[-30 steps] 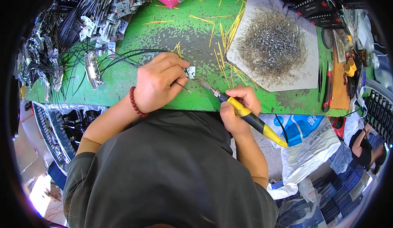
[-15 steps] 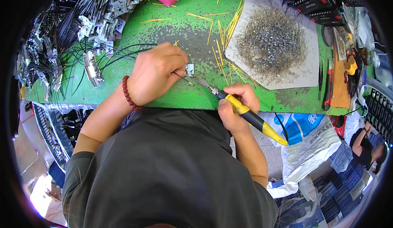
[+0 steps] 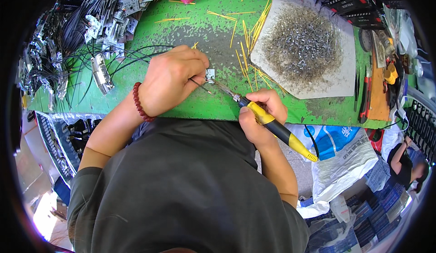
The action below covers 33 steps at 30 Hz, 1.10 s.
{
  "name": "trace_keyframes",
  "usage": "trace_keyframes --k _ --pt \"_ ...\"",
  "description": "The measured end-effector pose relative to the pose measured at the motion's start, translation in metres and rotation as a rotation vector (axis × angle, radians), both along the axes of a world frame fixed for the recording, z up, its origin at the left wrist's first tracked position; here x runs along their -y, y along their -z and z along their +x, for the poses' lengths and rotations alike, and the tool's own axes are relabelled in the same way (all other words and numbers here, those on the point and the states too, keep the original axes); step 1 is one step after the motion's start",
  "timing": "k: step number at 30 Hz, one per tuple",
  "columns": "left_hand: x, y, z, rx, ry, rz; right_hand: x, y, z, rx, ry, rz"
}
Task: Soldering wires to circuit boards and assembling them into plastic housings.
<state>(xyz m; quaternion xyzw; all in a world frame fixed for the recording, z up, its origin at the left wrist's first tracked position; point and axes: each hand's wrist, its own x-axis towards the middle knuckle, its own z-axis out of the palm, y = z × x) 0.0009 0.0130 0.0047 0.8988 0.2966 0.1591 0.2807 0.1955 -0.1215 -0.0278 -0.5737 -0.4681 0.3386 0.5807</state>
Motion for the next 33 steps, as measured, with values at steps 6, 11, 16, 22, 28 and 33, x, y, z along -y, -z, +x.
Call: trace_keyframes --k 6,11,16,22,28,33 --pt "-0.001 0.000 0.001 -0.029 0.021 0.003 0.000 -0.001 -0.001 -0.025 0.000 -0.013" --pt "-0.001 0.000 0.001 -0.034 0.016 0.009 -0.002 -0.003 -0.001 -0.028 -0.006 -0.008" --pt "-0.001 0.001 0.002 -0.041 0.006 0.012 -0.001 -0.002 0.000 0.030 -0.046 -0.017" --pt "-0.001 0.001 0.001 -0.029 0.007 0.012 0.001 0.001 -0.003 -0.122 0.046 0.075" --pt "-0.001 0.001 0.001 -0.035 0.017 0.003 -0.002 -0.018 -0.009 -0.089 -0.129 -0.144" --pt "-0.002 0.000 0.001 -0.045 0.007 0.007 -0.026 -0.018 -0.026 0.207 -0.176 -0.015"
